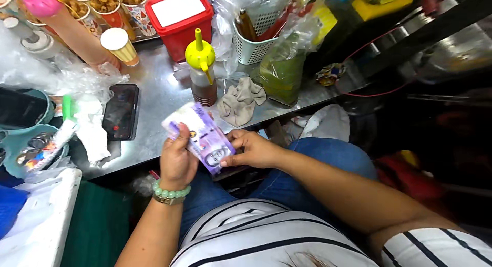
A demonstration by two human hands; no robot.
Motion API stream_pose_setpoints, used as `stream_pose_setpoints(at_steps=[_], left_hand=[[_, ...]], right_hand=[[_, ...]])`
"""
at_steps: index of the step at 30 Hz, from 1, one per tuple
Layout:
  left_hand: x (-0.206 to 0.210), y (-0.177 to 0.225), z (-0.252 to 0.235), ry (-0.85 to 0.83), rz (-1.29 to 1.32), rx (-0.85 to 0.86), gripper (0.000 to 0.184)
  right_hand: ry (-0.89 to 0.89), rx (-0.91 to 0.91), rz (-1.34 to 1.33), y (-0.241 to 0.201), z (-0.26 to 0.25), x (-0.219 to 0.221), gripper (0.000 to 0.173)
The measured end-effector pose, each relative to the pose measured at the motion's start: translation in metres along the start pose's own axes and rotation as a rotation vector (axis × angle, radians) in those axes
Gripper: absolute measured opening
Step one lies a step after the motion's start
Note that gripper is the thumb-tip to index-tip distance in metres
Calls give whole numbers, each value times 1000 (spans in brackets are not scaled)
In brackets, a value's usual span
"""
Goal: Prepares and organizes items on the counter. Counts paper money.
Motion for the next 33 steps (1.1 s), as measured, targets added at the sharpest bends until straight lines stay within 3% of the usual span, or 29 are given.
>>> stream_pose_setpoints(at_steps=[3, 6, 11, 16, 20, 25, 28, 31, 33], left_hand=[[-11, 15, -1, 10, 53, 57, 36], [-21, 19, 2, 15, 15, 68, 37], [-26, 7, 9, -195, 110, -62, 37], [-35, 3, 25, -344, 382, -213, 41], [-53, 5, 38, -284, 456, -257, 44], [-64, -5, 39, -211, 485, -269, 44], [-61, -14, 35, -182, 440, -304, 43], [-58, -21, 31, -56, 252, -317, 39], [-53, -25, 27, 27, 112, -303, 34]], right_hand=[[-157, 203, 292, 25, -11, -14, 30], [-191, 544, 639, 64, -28, -25, 27], [-146, 749, 678, 102, -41, -4, 33], [-93, 774, 725, 109, -47, 2, 33], [-48, 820, 712, 92, -43, -11, 33], [-54, 833, 878, 49, -17, -25, 28], [40, 823, 922, 26, 3, -41, 28], [173, 620, 799, 17, 23, -63, 30], [226, 426, 458, 17, 34, -70, 30]])
Point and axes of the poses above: each hand's wrist, its own z-axis away from the middle knuckle, its own x-axis out of the palm, y = z × x, the point moved 4 cm from there along -z, towards the middle knuckle, and after that the axes turned 1 degree about z, right-handed, at the moved point
